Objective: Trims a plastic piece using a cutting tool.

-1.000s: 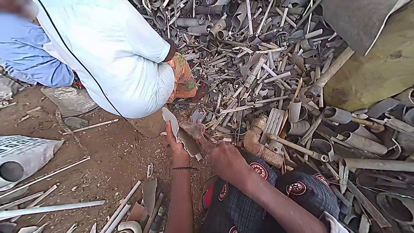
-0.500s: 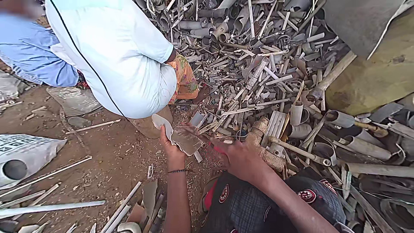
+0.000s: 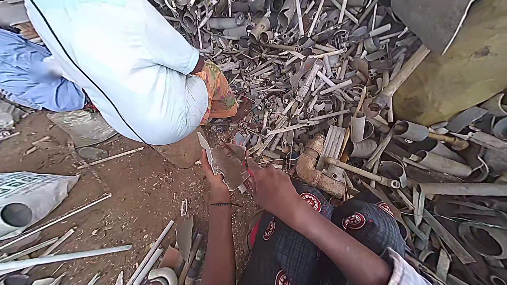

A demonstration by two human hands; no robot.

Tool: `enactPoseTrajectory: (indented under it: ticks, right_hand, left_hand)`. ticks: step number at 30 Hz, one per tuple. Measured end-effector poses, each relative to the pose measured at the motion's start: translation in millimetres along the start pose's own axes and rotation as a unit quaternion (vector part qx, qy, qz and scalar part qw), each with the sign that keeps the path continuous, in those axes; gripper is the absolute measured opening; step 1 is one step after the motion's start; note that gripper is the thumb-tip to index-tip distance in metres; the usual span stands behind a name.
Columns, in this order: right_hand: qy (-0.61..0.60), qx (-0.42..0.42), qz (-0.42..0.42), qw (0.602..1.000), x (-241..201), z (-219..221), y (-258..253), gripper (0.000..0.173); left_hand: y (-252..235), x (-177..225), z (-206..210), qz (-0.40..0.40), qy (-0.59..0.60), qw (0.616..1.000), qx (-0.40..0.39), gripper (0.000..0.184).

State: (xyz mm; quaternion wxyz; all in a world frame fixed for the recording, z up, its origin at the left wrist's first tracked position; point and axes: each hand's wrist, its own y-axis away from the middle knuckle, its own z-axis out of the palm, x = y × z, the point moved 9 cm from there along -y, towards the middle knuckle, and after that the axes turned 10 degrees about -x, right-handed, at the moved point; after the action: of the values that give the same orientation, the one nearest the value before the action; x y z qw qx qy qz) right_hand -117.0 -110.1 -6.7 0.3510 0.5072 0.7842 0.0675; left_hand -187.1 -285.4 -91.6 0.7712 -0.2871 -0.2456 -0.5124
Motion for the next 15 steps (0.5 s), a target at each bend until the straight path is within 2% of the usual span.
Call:
enactPoseTrajectory:
  ticks: [3,7,10,13,15]
  right_hand:
    - [-0.066,-0.026,-0.056,0.996,-6,8,-2,0.055]
    - [-0.016,0.004,0.007,1.0,4,4,-9,0.06]
    - [-0.021,-0.002,-0.013,1.0,-3,4,-3,0.056]
    - [0.006,0.011,0.009,1.0,0,1,-7,0.066]
    - [0.01,0.01,0.003,1.0,-2,0,-4,0.066]
  left_hand:
    - [2,-5,0,-0.002,-0.022,1.0,0.018,0.046]
    - [1,-7,2,-0.006,-0.029,1.0,-0.001,0.047]
    - [2,-18,13,-0.031,-0.027,0.999,-0.017,0.052]
    - [6,-12,16,-0.028,-0.037,0.999,-0.017,0.051]
    - [5,-14,21,-0.04,-0.027,0.999,-0.024,0.051]
